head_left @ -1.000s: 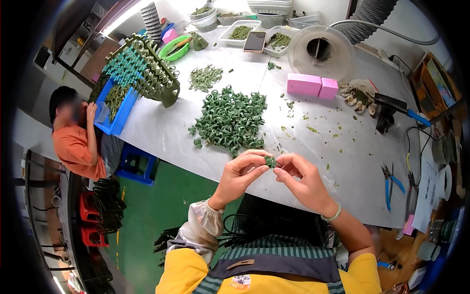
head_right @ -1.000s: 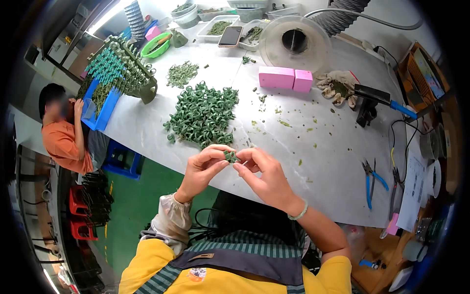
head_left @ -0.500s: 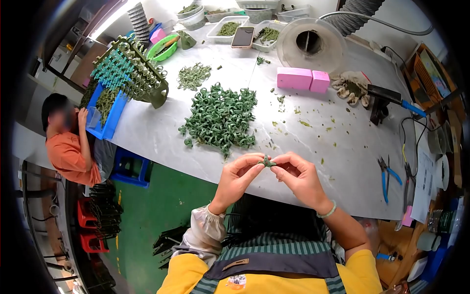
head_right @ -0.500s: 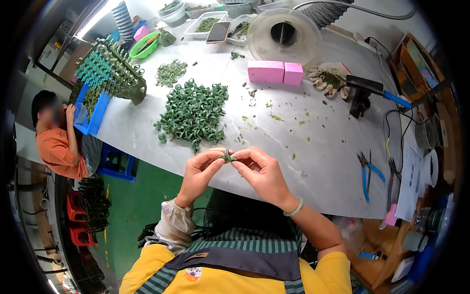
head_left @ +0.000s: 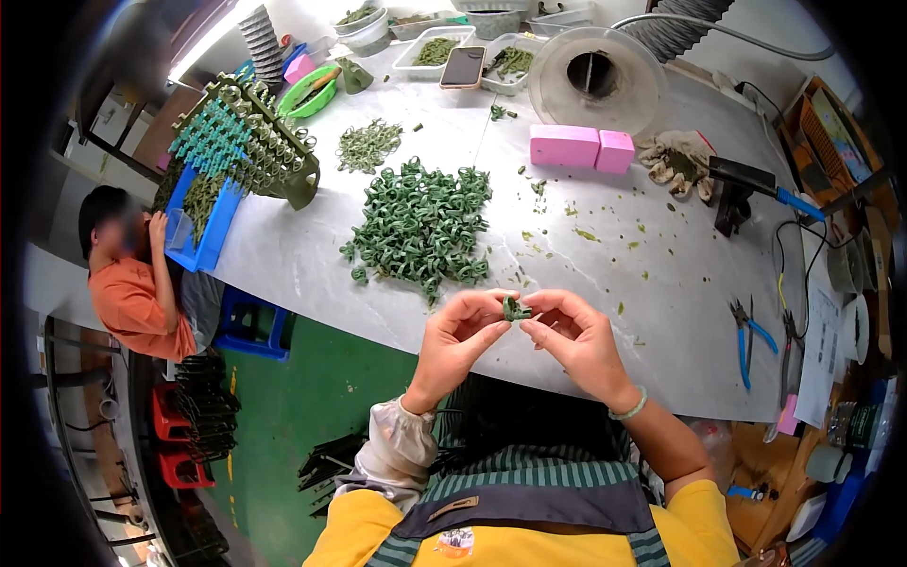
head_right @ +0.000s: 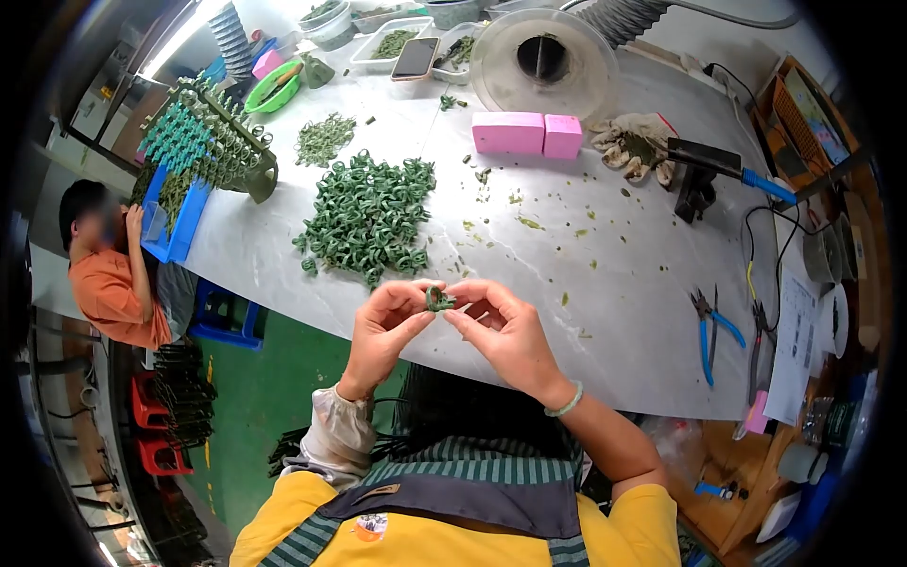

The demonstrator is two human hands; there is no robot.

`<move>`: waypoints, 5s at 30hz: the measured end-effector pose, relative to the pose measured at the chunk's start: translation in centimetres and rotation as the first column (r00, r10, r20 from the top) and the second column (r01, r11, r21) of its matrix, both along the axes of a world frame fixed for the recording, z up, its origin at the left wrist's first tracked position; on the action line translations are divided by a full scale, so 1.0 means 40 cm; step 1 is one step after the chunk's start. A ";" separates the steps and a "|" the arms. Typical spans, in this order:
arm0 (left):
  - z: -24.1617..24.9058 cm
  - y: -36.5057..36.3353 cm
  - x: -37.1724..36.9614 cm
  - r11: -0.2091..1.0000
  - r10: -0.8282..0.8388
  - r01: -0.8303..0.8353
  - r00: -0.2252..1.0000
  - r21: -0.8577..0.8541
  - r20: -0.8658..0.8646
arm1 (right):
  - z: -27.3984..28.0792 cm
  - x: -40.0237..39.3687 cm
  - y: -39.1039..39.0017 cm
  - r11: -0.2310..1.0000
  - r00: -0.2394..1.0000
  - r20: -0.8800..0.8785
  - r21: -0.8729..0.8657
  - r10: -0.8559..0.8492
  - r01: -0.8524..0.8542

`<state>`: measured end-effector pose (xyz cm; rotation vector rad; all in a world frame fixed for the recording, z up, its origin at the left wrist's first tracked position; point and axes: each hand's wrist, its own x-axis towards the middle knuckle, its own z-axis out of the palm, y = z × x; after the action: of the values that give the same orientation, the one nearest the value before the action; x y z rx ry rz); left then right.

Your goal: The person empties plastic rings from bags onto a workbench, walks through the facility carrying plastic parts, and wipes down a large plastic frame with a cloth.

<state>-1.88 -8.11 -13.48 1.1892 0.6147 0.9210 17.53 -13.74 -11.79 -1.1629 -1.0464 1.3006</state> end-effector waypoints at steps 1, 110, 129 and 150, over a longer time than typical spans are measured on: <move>0.005 -0.003 0.010 1.000 0.015 -0.015 0.999 -0.010 0.044 | -0.004 0.002 0.000 1.000 1.000 0.008 -0.005 0.009 -0.009; -0.079 0.852 0.324 0.430 0.593 0.419 0.536 0.799 -0.600 | -0.009 0.096 0.129 0.973 0.974 0.047 0.086 -0.221 0.216; 0.638 0.233 -0.196 0.064 0.599 0.157 0.783 0.985 -0.164 | 0.054 0.052 0.115 0.921 0.952 -0.107 0.244 -0.286 0.305; 0.678 -0.073 -0.380 0.080 0.810 0.530 0.460 0.844 -0.365 | 0.180 -0.060 0.044 0.824 0.999 -0.003 0.566 -0.044 0.038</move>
<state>-17.06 -11.02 13.66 3.2459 1.0262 0.8023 15.12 -11.96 -4.61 -0.7265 -1.2947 0.8524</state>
